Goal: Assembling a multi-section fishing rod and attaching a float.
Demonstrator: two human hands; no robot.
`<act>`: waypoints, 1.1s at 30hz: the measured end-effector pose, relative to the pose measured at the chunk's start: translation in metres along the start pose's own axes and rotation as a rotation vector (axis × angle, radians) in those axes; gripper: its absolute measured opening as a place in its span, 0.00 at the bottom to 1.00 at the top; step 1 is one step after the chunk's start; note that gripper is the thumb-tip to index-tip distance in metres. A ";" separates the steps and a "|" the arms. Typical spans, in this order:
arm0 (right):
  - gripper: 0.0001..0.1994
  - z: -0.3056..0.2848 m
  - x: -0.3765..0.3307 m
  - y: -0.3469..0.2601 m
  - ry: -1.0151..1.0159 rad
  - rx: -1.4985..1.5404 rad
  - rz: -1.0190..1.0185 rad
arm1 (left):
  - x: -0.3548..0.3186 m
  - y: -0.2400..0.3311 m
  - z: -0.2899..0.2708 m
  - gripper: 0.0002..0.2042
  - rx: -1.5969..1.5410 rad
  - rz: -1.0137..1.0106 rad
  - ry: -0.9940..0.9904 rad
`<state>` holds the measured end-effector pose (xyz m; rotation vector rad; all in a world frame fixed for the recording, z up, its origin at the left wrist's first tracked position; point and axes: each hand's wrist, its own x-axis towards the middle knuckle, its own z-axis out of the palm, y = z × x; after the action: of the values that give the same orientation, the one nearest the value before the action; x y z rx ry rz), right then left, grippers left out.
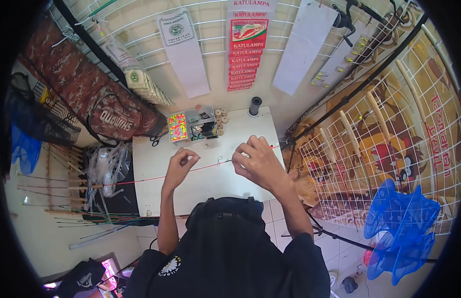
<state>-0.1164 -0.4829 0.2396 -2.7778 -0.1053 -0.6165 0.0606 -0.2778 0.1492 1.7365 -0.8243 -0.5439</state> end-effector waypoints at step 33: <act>0.13 0.077 -0.025 -0.014 0.610 0.899 0.776 | -0.006 -0.021 -0.053 0.13 -0.036 -0.168 -0.001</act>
<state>-0.1103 -0.4468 0.1664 -1.5022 0.6264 -0.8634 0.0994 -0.2364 0.1455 1.7824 -0.6692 -0.6680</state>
